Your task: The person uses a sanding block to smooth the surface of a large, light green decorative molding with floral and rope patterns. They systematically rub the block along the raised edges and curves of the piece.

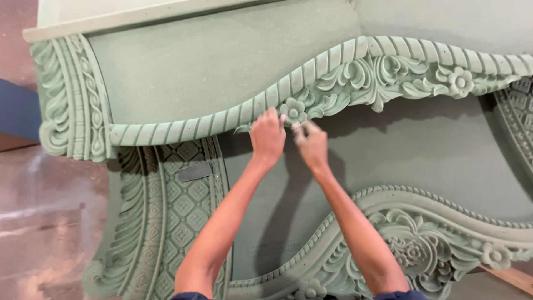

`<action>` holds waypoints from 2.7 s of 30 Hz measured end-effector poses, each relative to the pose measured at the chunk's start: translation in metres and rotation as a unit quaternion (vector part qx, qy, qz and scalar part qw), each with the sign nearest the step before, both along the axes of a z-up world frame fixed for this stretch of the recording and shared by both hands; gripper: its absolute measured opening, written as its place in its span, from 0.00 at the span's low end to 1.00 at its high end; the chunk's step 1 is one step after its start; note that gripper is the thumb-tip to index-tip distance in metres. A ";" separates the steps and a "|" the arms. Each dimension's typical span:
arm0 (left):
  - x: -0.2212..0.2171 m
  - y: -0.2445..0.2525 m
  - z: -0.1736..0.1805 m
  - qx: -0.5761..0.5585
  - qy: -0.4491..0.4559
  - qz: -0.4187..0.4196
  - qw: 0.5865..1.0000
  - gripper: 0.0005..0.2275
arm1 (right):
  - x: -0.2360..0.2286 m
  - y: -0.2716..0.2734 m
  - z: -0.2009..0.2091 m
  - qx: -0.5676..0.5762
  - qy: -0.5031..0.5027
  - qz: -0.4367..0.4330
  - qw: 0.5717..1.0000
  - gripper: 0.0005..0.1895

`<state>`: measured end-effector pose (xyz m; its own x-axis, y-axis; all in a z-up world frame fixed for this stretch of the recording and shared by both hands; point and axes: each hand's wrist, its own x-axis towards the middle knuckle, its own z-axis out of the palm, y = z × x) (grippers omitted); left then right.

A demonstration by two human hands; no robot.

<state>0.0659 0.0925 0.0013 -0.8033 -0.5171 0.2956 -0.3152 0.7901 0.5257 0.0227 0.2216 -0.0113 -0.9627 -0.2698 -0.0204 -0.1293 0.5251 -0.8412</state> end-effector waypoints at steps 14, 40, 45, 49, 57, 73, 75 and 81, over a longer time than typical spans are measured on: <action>-0.059 -0.031 -0.020 -0.228 -0.104 -0.127 0.960 0.06 | -0.111 -0.006 -0.046 0.118 0.256 -0.176 0.943 0.35; -0.008 -0.013 -0.003 0.024 -0.067 -0.068 0.995 0.17 | -0.099 0.021 -0.052 0.159 0.247 -0.107 0.950 0.41; -0.044 -0.038 0.011 0.050 0.000 -0.168 0.984 0.28 | -0.107 0.014 -0.046 0.156 0.253 -0.110 0.949 0.41; -0.006 -0.024 -0.007 -0.126 0.051 -0.135 0.982 0.25 | -0.096 0.013 -0.056 0.160 0.256 -0.107 0.947 0.40; -0.008 0.000 -0.008 -0.147 -0.014 -0.188 0.971 0.32 | -0.098 0.012 -0.058 0.157 0.263 -0.104 0.946 0.40; 0.058 -0.012 -0.021 -0.346 -0.124 -0.153 0.917 0.31 | -0.096 0.034 -0.055 0.186 0.262 -0.071 0.944 0.42; 0.039 -0.016 -0.018 -0.309 -0.083 -0.149 0.936 0.28 | -0.117 0.031 -0.044 0.191 0.256 -0.083 0.944 0.43; 0.058 -0.016 -0.009 -0.290 -0.091 -0.201 0.931 0.29 | -0.095 0.022 -0.054 0.176 0.230 -0.051 0.956 0.42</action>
